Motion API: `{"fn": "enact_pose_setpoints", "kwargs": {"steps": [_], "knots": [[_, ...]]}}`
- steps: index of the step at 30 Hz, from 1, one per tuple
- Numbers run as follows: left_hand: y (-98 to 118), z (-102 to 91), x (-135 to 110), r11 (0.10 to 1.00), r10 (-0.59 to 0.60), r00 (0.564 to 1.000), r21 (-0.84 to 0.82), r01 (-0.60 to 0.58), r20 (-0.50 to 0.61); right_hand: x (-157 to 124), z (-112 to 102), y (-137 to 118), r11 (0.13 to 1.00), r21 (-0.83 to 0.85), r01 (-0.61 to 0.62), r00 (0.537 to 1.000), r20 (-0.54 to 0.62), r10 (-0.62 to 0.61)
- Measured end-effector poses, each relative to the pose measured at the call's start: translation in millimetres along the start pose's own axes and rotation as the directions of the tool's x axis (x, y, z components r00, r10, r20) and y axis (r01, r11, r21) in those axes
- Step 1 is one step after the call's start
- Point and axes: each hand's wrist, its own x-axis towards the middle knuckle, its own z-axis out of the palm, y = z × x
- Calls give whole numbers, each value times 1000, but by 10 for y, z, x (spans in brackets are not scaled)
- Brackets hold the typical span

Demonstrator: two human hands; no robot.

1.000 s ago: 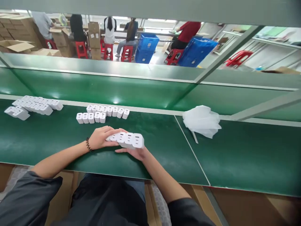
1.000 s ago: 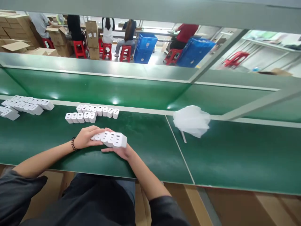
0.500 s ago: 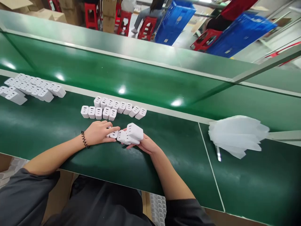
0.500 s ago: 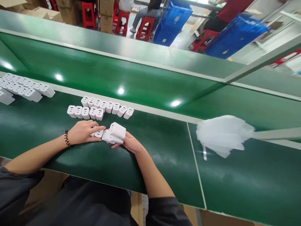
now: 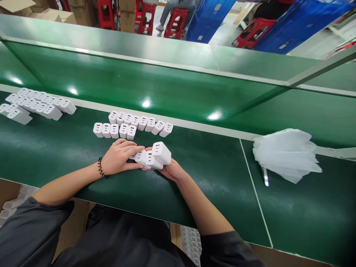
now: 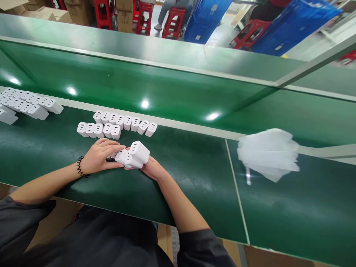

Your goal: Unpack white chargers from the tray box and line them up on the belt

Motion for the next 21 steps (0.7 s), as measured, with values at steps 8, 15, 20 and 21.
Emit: {"fn": "enact_pose_setpoints", "kwargs": {"steps": [8, 15, 20, 21], "knots": [[45, -25, 26, 999, -10, 994, 33, 6, 110, -34, -163, -95, 986, -161, -46, 996, -79, 33], [47, 2, 18, 980, -33, 982, 201, -5, 186, -17, -187, -76, 996, -53, 65, 990, -121, -71], [106, -13, 45, 997, -15, 999, 75, 12, 34, -46, -78, -43, 998, -15, 63, 995, -73, -64], [126, -15, 50, 999, -18, 1000, 36, 17, 14, -50, -59, -24, 998, -10, 59, 995, -75, -60]]}}
